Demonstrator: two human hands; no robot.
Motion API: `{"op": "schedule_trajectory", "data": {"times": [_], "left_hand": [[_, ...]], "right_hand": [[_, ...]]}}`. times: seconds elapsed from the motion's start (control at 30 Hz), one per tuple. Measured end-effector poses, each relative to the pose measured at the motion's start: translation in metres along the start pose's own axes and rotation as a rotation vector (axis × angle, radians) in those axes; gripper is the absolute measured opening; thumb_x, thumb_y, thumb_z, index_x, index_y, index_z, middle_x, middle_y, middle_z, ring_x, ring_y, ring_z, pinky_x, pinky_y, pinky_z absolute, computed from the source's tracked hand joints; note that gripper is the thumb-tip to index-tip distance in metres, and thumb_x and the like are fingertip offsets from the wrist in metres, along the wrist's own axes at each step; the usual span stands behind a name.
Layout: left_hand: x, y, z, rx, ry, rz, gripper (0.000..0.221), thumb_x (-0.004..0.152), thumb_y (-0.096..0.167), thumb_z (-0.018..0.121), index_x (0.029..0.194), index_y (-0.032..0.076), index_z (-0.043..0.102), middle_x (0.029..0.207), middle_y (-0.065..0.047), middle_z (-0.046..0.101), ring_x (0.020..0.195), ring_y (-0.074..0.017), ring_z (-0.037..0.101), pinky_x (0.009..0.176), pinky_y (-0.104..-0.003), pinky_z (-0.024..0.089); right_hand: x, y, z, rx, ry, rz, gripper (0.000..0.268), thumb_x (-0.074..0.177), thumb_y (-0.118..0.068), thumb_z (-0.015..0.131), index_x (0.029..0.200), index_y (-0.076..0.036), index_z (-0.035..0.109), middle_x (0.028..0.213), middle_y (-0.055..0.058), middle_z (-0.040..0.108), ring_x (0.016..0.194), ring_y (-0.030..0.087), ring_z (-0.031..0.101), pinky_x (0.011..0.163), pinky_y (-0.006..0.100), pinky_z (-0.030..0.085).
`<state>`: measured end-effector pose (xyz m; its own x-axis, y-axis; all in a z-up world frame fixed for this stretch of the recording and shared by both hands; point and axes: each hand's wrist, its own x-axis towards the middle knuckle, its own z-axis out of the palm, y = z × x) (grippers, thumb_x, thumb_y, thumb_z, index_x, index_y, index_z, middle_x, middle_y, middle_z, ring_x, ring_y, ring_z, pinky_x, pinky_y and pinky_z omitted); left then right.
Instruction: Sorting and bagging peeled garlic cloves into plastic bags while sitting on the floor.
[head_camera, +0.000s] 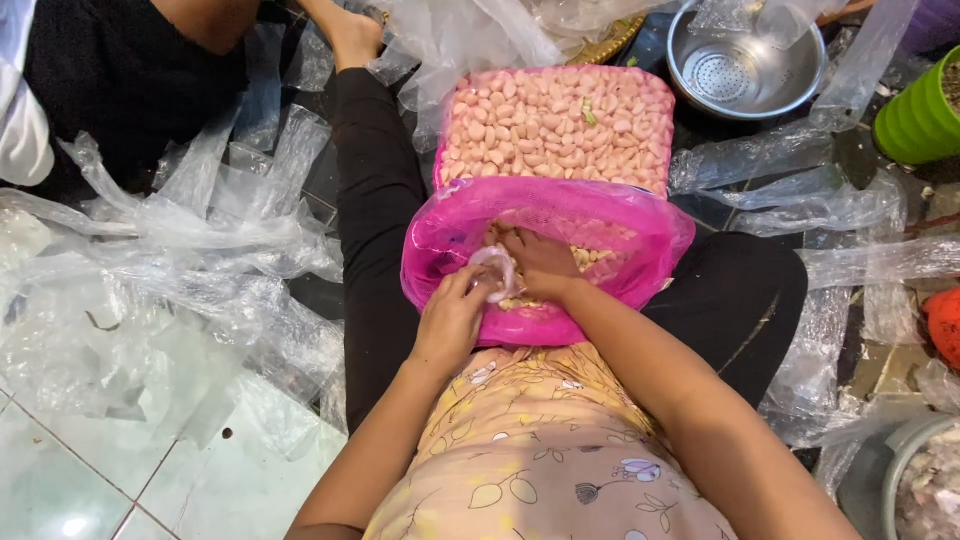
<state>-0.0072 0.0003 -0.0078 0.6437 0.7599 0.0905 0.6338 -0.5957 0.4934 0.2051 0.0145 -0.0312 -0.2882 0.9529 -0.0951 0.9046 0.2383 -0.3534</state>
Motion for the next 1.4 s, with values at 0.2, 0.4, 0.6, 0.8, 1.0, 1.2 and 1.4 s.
{"op": "schedule_trajectory", "data": {"times": [0.2, 0.4, 0.6, 0.8, 1.0, 1.2, 1.4], "left_hand": [[-0.007, -0.007, 0.006, -0.019, 0.124, 0.075, 0.03, 0.092, 0.007, 0.056, 0.117, 0.019, 0.065, 0.141, -0.007, 0.057, 0.129, -0.0339, 0.056, 0.101, -0.046, 0.051], [-0.008, -0.014, 0.014, 0.024, 0.194, 0.094, 0.014, 0.099, 0.024, 0.058, 0.111, 0.026, 0.066, 0.103, 0.003, 0.067, 0.096, -0.0229, 0.066, 0.084, -0.037, 0.054], [-0.003, 0.001, 0.008, 0.091, 0.042, 0.208, 0.03, 0.09, 0.013, 0.056, 0.116, 0.022, 0.068, 0.119, 0.0, 0.07, 0.109, -0.0252, 0.065, 0.091, -0.04, 0.051], [0.023, 0.026, 0.012, 0.224, -0.151, 0.121, 0.018, 0.092, 0.019, 0.062, 0.104, 0.024, 0.074, 0.119, -0.005, 0.064, 0.103, -0.0339, 0.067, 0.087, -0.042, 0.055], [0.036, 0.005, 0.05, 0.234, -0.139, 0.155, 0.026, 0.091, 0.028, 0.07, 0.116, 0.022, 0.071, 0.117, -0.004, 0.066, 0.116, -0.0293, 0.063, 0.105, -0.041, 0.049], [0.033, 0.011, 0.047, 0.185, -0.019, 0.305, 0.018, 0.094, 0.024, 0.063, 0.109, 0.024, 0.072, 0.13, -0.007, 0.06, 0.125, -0.0326, 0.058, 0.105, -0.045, 0.049], [0.032, -0.002, 0.065, 0.037, 0.045, 0.353, 0.012, 0.098, 0.025, 0.061, 0.102, 0.019, 0.07, 0.111, -0.005, 0.067, 0.115, -0.0262, 0.065, 0.097, -0.038, 0.053]], "right_hand": [[-0.002, 0.003, -0.006, -0.008, 0.054, -0.079, 0.08, 0.079, -0.063, 0.063, 0.148, -0.028, 0.043, 0.136, 0.014, 0.055, 0.12, 0.04, 0.064, 0.094, 0.051, 0.058], [0.008, 0.007, -0.011, -0.342, 0.465, -0.322, 0.031, 0.094, -0.044, 0.057, 0.111, -0.018, 0.058, 0.096, 0.006, 0.06, 0.082, 0.025, 0.07, 0.074, 0.035, 0.058], [0.001, 0.002, 0.013, 0.313, -0.052, 0.645, 0.089, 0.089, -0.089, 0.017, 0.114, -0.027, 0.076, 0.11, 0.009, 0.078, 0.12, 0.026, 0.068, 0.111, 0.039, 0.046], [-0.008, 0.079, 0.063, 1.648, 0.073, 0.851, 0.052, 0.091, -0.06, 0.044, 0.107, -0.021, 0.073, 0.101, 0.005, 0.077, 0.099, 0.026, 0.071, 0.083, 0.039, 0.056], [-0.027, 0.105, 0.096, 2.437, 0.126, 0.764, 0.033, 0.093, -0.045, 0.058, 0.106, -0.019, 0.072, 0.098, 0.001, 0.077, 0.085, 0.028, 0.074, 0.065, 0.04, 0.062], [-0.018, 0.054, 0.069, 2.168, 0.42, 0.474, 0.029, 0.098, -0.042, 0.056, 0.098, -0.014, 0.062, 0.079, 0.006, 0.06, 0.054, 0.02, 0.06, 0.043, 0.03, 0.052], [-0.01, 0.021, 0.063, 1.809, 0.872, 0.256, 0.031, 0.099, -0.029, 0.063, 0.101, 0.001, 0.065, 0.081, 0.024, 0.068, 0.054, 0.026, 0.069, 0.043, 0.034, 0.06]]}}
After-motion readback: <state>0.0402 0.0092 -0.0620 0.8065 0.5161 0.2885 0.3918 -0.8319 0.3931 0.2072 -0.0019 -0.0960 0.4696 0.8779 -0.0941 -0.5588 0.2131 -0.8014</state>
